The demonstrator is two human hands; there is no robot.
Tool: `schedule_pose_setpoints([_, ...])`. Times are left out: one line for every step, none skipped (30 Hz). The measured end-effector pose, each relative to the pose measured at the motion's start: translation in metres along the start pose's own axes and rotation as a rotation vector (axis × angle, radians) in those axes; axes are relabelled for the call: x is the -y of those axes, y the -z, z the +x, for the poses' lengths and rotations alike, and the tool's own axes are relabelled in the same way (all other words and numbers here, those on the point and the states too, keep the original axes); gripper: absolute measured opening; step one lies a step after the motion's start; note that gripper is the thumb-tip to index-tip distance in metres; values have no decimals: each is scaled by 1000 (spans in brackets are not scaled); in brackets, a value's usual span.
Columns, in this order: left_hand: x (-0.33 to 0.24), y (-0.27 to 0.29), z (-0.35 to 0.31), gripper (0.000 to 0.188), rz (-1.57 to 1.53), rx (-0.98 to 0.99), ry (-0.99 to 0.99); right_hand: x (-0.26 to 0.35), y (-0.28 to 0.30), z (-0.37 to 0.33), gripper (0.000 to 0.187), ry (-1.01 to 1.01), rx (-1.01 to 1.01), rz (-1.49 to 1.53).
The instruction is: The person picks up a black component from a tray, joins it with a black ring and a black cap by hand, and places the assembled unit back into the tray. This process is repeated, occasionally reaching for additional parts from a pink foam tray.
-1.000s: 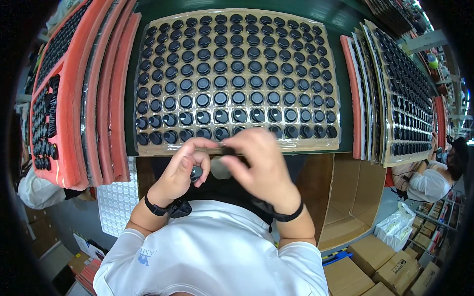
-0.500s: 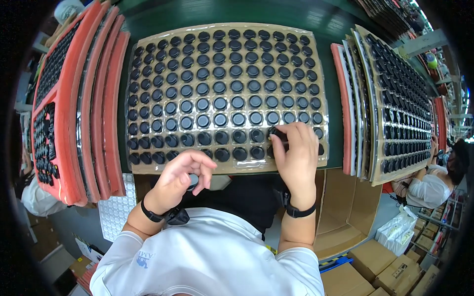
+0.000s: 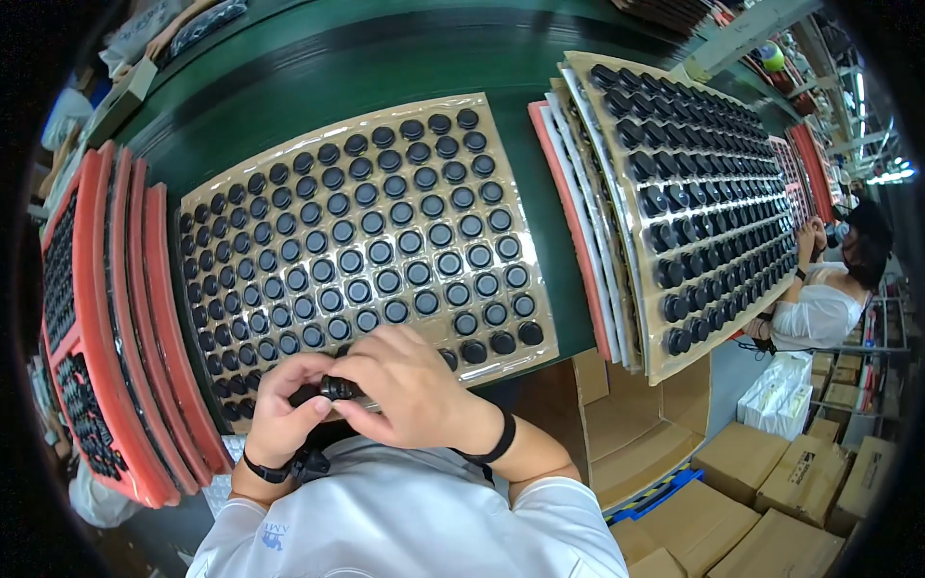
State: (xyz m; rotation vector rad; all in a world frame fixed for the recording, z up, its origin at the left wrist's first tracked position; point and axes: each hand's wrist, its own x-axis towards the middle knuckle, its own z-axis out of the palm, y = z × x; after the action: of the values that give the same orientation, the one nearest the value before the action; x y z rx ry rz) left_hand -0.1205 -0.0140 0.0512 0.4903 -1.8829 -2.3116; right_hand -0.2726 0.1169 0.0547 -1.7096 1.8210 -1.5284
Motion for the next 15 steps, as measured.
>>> schedule_pose_setpoints([0, 3, 0, 36, 16, -15, -10, -1, -2, 4, 29, 30, -4, -22])
schedule_pose_setpoints([-1, 4, 0, 35, 31, -31, -19, -2, -4, 7, 29, 60, -6, -43])
schedule_pose_setpoints([-3, 5, 0, 35, 29, -35, -22, -3, -6, 9, 29, 97, -3, -59])
schedule_pose_setpoints([-5, 6, 0, 35, 14, -31, -47, -4, -9, 10, 29, 101, 1, -59])
schedule_pose_setpoints([-8, 7, 0, 35, -1, -29, -72, -3, -12, 11, 29, 119, -19, -67])
schedule_pose_setpoints([-9, 8, -1, 35, -17, -27, -96, -3, -15, 10, 29, 137, -37, -75])
schedule_pose_setpoints([-8, 9, -2, 35, -20, -33, -98, -1, -17, 9, 29, 155, -55, -83])
schedule_pose_setpoints([-7, 9, -4, 35, -6, -40, -106, 0, -20, 8, 29, 159, -47, -82])
schedule_pose_setpoints([-5, 10, -6, 35, 7, -48, -114, 1, -23, 7, 28, 181, -65, -111])
schedule_pose_setpoints([-2, 10, -9, 36, 18, -55, -120, 1, -26, 5, 28, 201, -82, -140])
schedule_pose_setpoints([0, 11, -11, 36, 10, -63, -121, 2, -30, 4, 28, 221, -97, -169])
schedule_pose_setpoints([1, 12, -14, 36, 10, -47, -127, 3, -33, 2, 28, 220, -85, -168])
schedule_pose_setpoints([4, 13, -18, 36, 8, -33, -129, 3, -37, -1, 27, 231, -92, -173])
schedule_pose_setpoints([8, 14, -22, 36, 3, -19, -131, 3, -42, -4, 27, 241, -98, -177])
schedule_pose_setpoints([12, 14, -27, 36, -14, -30, -124, 5, -47, -8, 26, 251, -102, -181])
